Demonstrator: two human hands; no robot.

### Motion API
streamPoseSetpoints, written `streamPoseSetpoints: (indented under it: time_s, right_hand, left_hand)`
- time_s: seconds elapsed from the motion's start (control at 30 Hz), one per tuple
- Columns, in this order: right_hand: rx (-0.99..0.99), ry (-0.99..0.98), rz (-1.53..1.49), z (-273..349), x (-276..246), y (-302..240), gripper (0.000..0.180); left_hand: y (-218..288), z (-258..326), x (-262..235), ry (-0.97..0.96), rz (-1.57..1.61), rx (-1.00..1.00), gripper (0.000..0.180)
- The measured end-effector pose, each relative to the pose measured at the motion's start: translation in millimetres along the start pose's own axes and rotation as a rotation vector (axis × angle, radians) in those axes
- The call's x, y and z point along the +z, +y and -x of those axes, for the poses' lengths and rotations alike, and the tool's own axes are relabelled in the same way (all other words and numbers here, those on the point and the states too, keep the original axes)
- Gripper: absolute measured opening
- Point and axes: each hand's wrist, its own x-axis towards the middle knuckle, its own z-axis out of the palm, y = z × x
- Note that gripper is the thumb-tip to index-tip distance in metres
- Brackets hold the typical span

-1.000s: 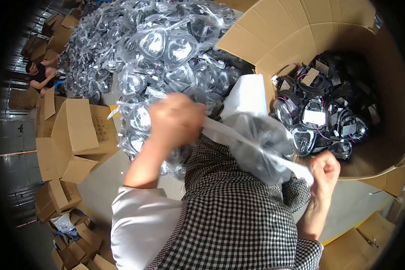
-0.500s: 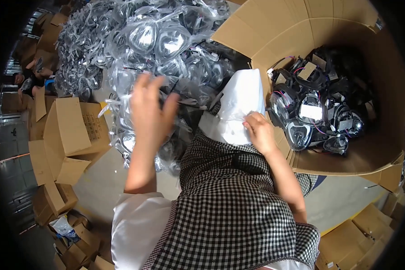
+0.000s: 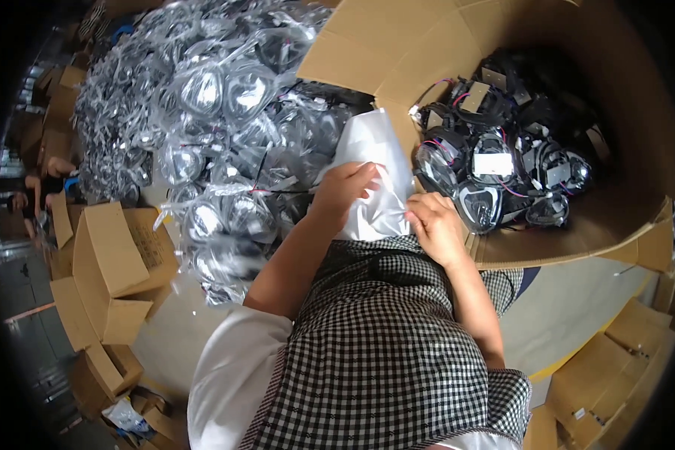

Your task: The person packs electronic components by hand, placing them into plastic bags, then putting the filled bags into a large cardboard box.

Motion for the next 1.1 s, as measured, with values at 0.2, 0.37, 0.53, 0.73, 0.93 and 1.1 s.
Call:
streamPoseSetpoints:
  time_s: [0.2,0.37,0.53,0.73,0.93,1.1]
  right_hand:
    - [0.080,0.062,-0.273,-13,-37,-43,0.025]
    - [0.101,0.191,-0.379,4,-60,-40,0.008]
    - [0.789,0.201,0.231,65,-66,66,0.024]
    - [0.102,0.060,-0.086,14,-110,6,0.078]
    - [0.417,-0.181,-0.656,5,-127,94,0.019]
    - [0.595,0.272,0.028,-19,-113,208,0.050]
  left_hand:
    - [12,37,44,0.057,-0.174,0.044,0.016]
    - [18,56,68,-0.020,0.355,0.011,0.012]
    - [65,50,71,-0.339,0.584,0.162,0.024]
    - [68,-2,94,-0.712,-0.571,0.082,0.018]
    - [84,-146,84,0.054,-1.630,0.620,0.009]
    - [76,-274,151,-0.039,-1.720,0.633,0.014]
